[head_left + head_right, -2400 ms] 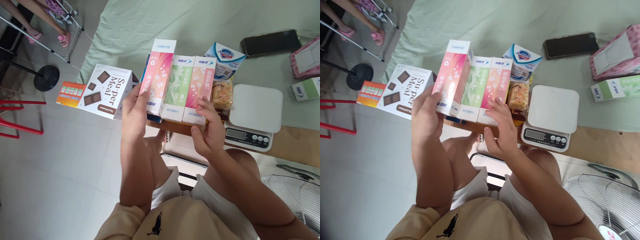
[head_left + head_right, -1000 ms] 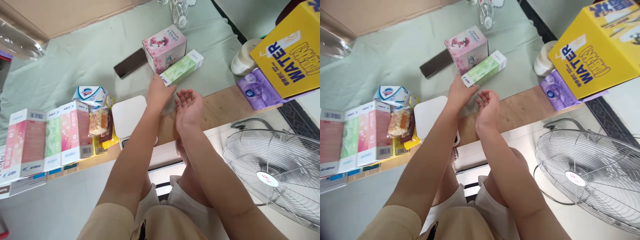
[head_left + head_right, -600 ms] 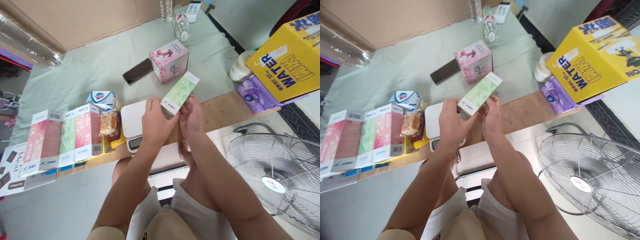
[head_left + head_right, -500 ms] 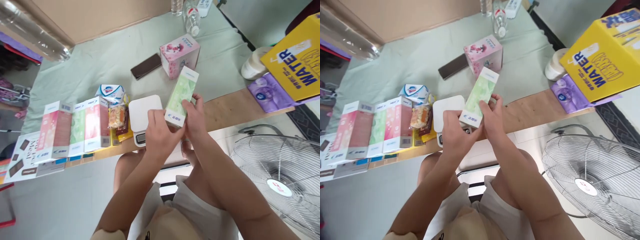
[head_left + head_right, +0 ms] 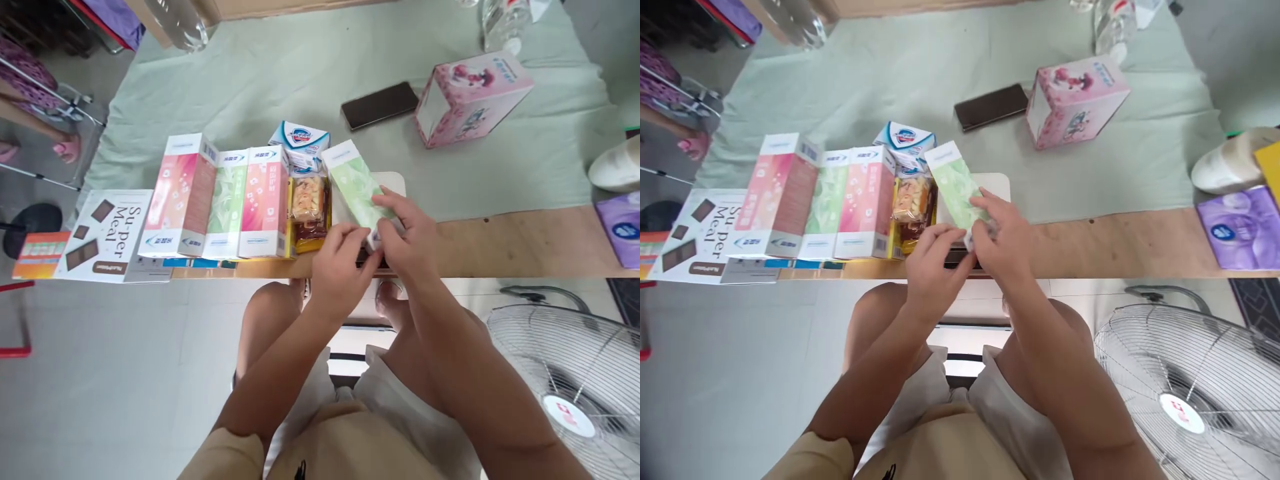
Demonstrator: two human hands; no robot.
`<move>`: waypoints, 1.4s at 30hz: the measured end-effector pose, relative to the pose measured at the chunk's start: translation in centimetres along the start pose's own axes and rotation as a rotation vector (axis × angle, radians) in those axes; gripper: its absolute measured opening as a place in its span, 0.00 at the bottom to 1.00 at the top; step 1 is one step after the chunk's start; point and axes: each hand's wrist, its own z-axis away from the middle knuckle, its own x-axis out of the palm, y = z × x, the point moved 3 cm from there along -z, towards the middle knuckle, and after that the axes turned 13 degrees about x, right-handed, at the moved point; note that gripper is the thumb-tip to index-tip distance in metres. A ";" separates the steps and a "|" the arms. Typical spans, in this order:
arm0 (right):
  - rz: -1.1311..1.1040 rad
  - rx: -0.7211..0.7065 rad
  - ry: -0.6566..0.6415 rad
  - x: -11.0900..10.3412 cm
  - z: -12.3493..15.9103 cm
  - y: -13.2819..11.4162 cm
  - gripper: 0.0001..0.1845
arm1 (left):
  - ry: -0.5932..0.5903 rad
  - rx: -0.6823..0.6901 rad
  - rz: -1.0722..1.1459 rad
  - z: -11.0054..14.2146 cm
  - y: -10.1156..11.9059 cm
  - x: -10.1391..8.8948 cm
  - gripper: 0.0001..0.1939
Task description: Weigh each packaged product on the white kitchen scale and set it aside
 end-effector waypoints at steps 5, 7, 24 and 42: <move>0.093 -0.120 0.156 -1.4 0.7 0.7 0.18 | -0.011 0.022 0.073 -0.1 -0.6 -0.5 0.10; 0.114 -0.162 0.199 -2.2 0.8 1.3 0.15 | 0.021 0.006 0.081 0.1 -0.8 -0.7 0.14; 0.095 -0.204 0.289 -3.8 0.7 3.1 0.13 | 0.215 0.033 0.297 0.3 -0.2 -0.6 0.10; 0.398 -0.343 0.132 -1.3 3.5 1.2 0.31 | 0.259 0.025 0.339 1.7 -0.7 -3.1 0.06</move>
